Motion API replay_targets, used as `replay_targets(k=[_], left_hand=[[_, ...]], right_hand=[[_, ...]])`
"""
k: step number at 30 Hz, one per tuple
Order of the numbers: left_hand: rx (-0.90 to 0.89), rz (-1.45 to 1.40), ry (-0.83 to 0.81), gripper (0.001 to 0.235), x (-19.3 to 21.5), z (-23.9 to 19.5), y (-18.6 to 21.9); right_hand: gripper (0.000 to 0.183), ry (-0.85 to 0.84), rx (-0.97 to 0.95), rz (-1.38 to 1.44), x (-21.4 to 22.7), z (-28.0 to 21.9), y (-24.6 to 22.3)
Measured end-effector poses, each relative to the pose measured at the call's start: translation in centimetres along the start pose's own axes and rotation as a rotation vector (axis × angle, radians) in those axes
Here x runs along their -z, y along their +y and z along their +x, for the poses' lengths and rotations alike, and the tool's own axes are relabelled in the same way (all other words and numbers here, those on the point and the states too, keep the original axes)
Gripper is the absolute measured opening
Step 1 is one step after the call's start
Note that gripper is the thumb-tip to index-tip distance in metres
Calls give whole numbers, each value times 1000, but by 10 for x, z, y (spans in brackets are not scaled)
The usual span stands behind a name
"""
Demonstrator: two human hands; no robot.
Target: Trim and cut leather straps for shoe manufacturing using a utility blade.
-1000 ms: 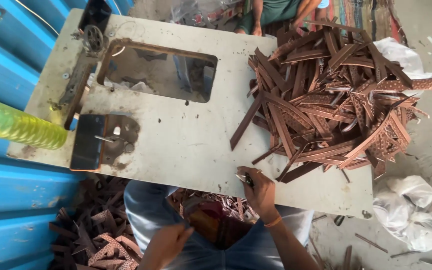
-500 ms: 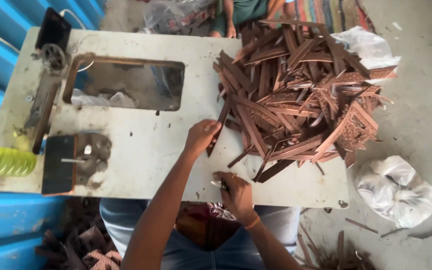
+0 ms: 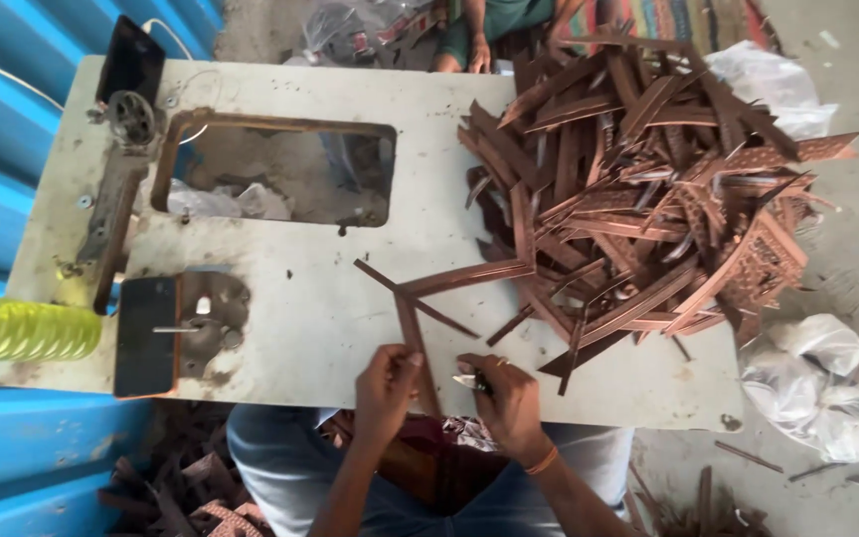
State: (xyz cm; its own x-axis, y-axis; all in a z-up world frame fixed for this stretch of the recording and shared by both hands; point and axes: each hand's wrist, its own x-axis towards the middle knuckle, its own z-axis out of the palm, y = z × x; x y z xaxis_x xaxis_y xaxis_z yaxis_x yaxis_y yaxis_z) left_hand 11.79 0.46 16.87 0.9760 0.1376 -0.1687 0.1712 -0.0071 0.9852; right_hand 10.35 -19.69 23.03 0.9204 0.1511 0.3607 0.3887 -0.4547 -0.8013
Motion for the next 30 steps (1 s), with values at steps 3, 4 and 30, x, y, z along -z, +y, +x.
replay_targets(k=[3, 4, 30], left_hand=[[-60, 129, -20, 25, -2, -5, 9], [-82, 181, -26, 25, -6, -5, 12], [-202, -131, -311, 21, -15, -131, 125]], right_hand=[[45, 11, -26, -31, -3, -1, -1], [45, 12, -51, -51, -1, -1, -1], [30, 207, -473, 283, -13, -13, 32]])
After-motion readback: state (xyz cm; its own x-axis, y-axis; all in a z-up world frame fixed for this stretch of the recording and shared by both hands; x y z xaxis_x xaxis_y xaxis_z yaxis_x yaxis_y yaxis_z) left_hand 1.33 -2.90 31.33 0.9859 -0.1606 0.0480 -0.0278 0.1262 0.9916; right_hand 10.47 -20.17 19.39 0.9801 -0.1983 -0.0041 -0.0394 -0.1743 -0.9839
